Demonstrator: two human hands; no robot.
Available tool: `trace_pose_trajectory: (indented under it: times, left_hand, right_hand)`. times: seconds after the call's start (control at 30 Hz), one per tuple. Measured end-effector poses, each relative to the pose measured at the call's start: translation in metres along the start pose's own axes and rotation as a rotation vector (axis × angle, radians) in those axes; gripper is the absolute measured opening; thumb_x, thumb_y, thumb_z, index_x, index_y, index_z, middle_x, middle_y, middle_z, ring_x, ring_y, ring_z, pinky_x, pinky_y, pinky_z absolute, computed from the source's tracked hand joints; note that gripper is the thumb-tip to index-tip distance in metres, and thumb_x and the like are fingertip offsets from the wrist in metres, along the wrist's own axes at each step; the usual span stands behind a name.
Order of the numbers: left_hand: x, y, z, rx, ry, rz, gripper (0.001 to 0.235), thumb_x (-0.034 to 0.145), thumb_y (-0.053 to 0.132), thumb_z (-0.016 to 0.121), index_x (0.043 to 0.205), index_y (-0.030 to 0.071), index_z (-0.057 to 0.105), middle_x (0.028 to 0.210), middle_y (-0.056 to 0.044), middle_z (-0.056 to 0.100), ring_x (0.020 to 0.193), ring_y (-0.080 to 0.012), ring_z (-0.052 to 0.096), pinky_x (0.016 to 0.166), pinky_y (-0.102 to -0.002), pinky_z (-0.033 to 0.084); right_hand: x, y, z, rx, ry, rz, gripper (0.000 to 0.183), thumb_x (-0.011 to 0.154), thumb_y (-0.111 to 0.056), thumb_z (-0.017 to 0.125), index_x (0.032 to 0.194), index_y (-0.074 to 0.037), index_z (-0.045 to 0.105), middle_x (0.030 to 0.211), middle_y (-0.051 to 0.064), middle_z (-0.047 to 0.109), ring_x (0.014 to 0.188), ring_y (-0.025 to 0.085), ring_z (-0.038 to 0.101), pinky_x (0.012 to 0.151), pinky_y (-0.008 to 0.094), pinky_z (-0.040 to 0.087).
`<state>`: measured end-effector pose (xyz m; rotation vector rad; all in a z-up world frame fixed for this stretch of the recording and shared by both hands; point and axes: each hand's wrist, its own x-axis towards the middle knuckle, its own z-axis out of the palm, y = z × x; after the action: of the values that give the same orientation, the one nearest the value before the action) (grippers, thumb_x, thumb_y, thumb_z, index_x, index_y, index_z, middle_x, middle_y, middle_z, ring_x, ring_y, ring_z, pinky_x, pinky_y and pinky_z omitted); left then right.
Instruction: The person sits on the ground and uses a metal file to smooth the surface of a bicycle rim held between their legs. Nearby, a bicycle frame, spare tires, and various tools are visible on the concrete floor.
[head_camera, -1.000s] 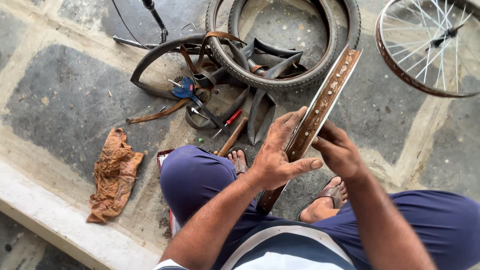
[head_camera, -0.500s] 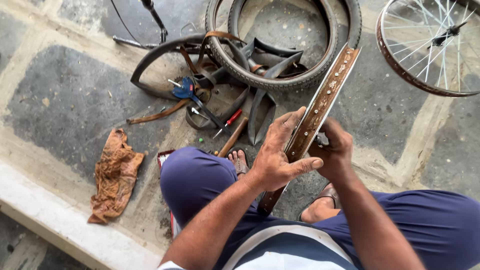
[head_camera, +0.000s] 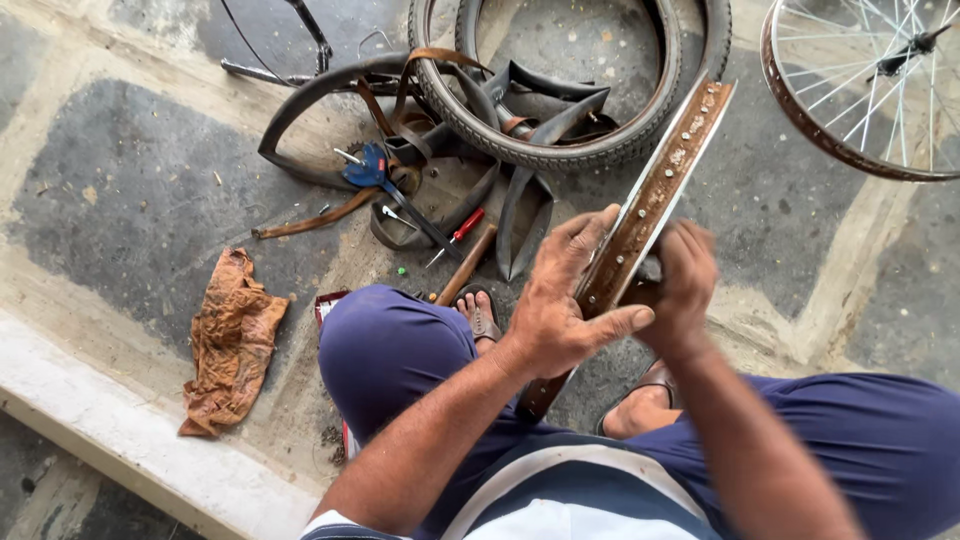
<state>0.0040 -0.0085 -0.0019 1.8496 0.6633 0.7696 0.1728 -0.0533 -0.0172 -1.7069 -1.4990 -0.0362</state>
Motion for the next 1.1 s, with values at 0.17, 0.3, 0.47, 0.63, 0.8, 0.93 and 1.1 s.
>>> trace_pose_trajectory:
  times: [0.17, 0.3, 0.47, 0.63, 0.8, 0.93, 1.1]
  left_hand:
    - [-0.001, 0.001, -0.003, -0.021, -0.031, -0.025, 0.103, 0.088, 0.056, 0.079, 0.169, 0.013, 0.031, 0.161, -0.019, 0.039, 0.154, -0.0344, 0.039, 0.131, -0.049, 0.037]
    - [0.004, 0.001, -0.007, -0.03, -0.018, 0.02, 0.103, 0.09, 0.055, 0.08, 0.17, 0.013, 0.031, 0.159, -0.018, 0.041, 0.153, -0.0323, 0.041, 0.133, -0.049, 0.036]
    - [0.0, 0.002, -0.004, -0.05, -0.052, -0.011, 0.103, 0.089, 0.056, 0.079, 0.17, 0.015, 0.029, 0.162, -0.019, 0.039, 0.157, -0.0345, 0.038, 0.131, -0.049, 0.036]
    - [0.002, 0.005, -0.004, -0.033, -0.053, -0.025, 0.103, 0.089, 0.056, 0.078, 0.17, 0.015, 0.029, 0.163, -0.019, 0.04, 0.158, -0.0348, 0.037, 0.132, -0.052, 0.035]
    - [0.003, 0.009, 0.006, 0.015, -0.032, -0.023, 0.104, 0.087, 0.053, 0.079, 0.169, 0.013, 0.03, 0.16, -0.02, 0.042, 0.154, -0.0352, 0.04, 0.13, -0.05, 0.035]
    - [0.001, 0.009, 0.005, -0.051, -0.021, -0.022, 0.102, 0.088, 0.052, 0.08, 0.168, 0.01, 0.032, 0.163, -0.02, 0.042, 0.156, -0.0351, 0.041, 0.13, -0.049, 0.036]
    - [0.002, 0.006, -0.003, -0.042, -0.026, -0.01, 0.102, 0.089, 0.052, 0.08, 0.168, 0.009, 0.032, 0.164, -0.02, 0.042, 0.156, -0.035, 0.041, 0.13, -0.049, 0.036]
  right_hand:
    - [-0.025, 0.008, 0.016, 0.159, 0.101, -0.001, 0.024, 0.082, -0.009, 0.078, 0.094, -0.002, 0.058, 0.089, 0.011, 0.06, 0.084, 0.025, 0.059, 0.079, 0.036, 0.047]
    - [-0.027, 0.029, -0.001, 0.838, -0.319, 0.433, 0.026, 0.097, -0.008, 0.069, 0.12, 0.003, 0.066, 0.112, 0.008, 0.07, 0.105, 0.018, 0.064, 0.095, 0.033, 0.054]
    - [-0.014, 0.035, -0.015, 1.277, -0.46, 0.607, 0.039, 0.096, -0.008, 0.062, 0.134, -0.001, 0.061, 0.128, 0.008, 0.071, 0.119, 0.017, 0.065, 0.104, 0.032, 0.053]
    - [0.01, 0.021, -0.031, 0.654, -0.492, 0.188, 0.04, 0.085, -0.012, 0.075, 0.121, 0.002, 0.066, 0.112, 0.014, 0.074, 0.105, 0.026, 0.07, 0.096, 0.036, 0.056]
    - [-0.001, -0.01, -0.008, -0.042, 0.21, -0.156, 0.024, 0.077, -0.011, 0.073, 0.094, -0.003, 0.057, 0.092, 0.014, 0.067, 0.091, 0.035, 0.063, 0.088, 0.047, 0.045]
    - [-0.021, -0.003, 0.0, 0.031, 0.131, -0.014, 0.023, 0.076, -0.008, 0.073, 0.092, -0.003, 0.057, 0.088, 0.011, 0.062, 0.091, 0.029, 0.062, 0.083, 0.042, 0.048]
    - [-0.033, 0.038, -0.01, 0.737, -0.368, 0.53, 0.022, 0.096, -0.005, 0.07, 0.116, 0.004, 0.069, 0.104, 0.008, 0.072, 0.099, 0.018, 0.063, 0.088, 0.032, 0.053]
